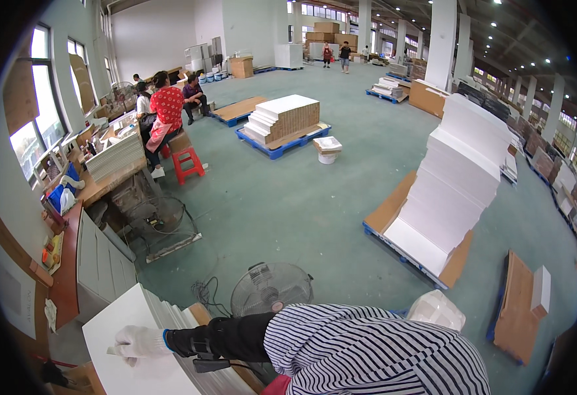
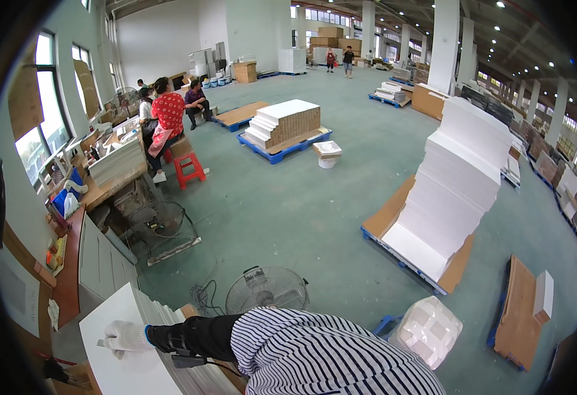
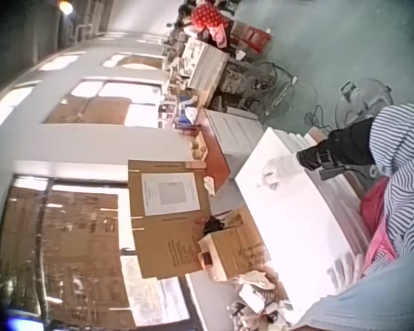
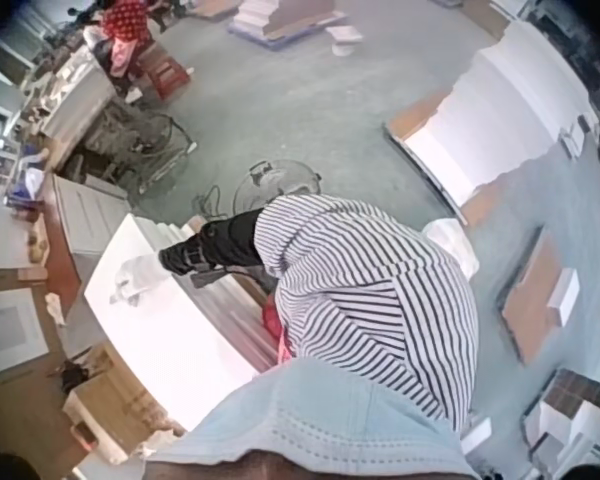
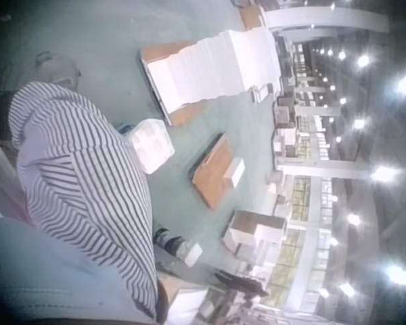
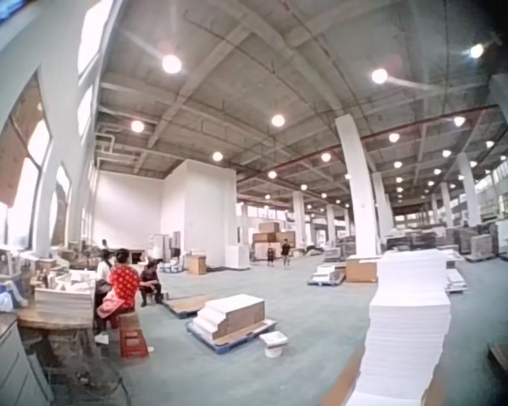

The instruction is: The recorder uses a blue block and a scraper to polish and refine the edges and surface of white boards in a manufacturing setting.

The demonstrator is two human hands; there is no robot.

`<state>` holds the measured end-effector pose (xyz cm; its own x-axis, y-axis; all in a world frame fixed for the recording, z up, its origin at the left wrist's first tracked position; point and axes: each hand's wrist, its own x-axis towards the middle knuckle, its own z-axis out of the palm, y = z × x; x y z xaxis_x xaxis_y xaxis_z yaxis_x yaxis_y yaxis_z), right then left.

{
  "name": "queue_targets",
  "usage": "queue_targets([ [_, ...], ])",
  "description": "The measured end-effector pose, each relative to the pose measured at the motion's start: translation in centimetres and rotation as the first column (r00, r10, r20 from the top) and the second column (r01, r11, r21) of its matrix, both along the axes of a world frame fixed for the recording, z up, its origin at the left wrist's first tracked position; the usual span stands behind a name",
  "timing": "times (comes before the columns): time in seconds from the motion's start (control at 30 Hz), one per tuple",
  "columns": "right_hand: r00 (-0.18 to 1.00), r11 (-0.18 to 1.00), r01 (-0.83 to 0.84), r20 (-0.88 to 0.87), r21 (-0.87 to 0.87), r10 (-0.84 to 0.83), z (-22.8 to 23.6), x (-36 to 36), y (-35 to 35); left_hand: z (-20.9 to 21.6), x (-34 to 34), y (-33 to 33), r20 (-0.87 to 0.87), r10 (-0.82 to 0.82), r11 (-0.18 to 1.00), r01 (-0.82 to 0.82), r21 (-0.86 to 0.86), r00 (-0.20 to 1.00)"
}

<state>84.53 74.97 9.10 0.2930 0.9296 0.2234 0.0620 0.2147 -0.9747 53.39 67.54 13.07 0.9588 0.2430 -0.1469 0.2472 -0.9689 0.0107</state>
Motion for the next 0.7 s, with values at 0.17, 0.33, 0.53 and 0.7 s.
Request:
queue_targets([
  [0.17, 1.0, 1.0, -0.02, -0.014, -0.003, 0.02, 0.2, 0.1, -0.1, 0.0, -0.3, 0.1, -0.005, 0.002, 1.0, -0.002, 0.009, 1.0],
  [0.33, 0.999, 0.999, -0.038, -0.036, 0.008, 0.038, 0.4, -0.2, -0.4, 0.1, -0.5, 0.5, -0.006, 0.0, 1.0, 0.0, 0.023, 1.0],
  [0.53, 0.999, 1.0, -0.019, -0.048, 0.023, 0.02, 0.0, 0.0, 0.0, 0.0, -0.7, 0.9, -0.016, 0.011, 0.999, -0.01, 0.032, 1.0],
  [0.7, 0.998, 1.0, -0.003, -0.07, -0.005, 0.003, -0.4, 0.0, 0.7, 0.2, -0.7, 1.2, -0.022, 0.009, 0.999, -0.008, 0.044, 1.0],
])
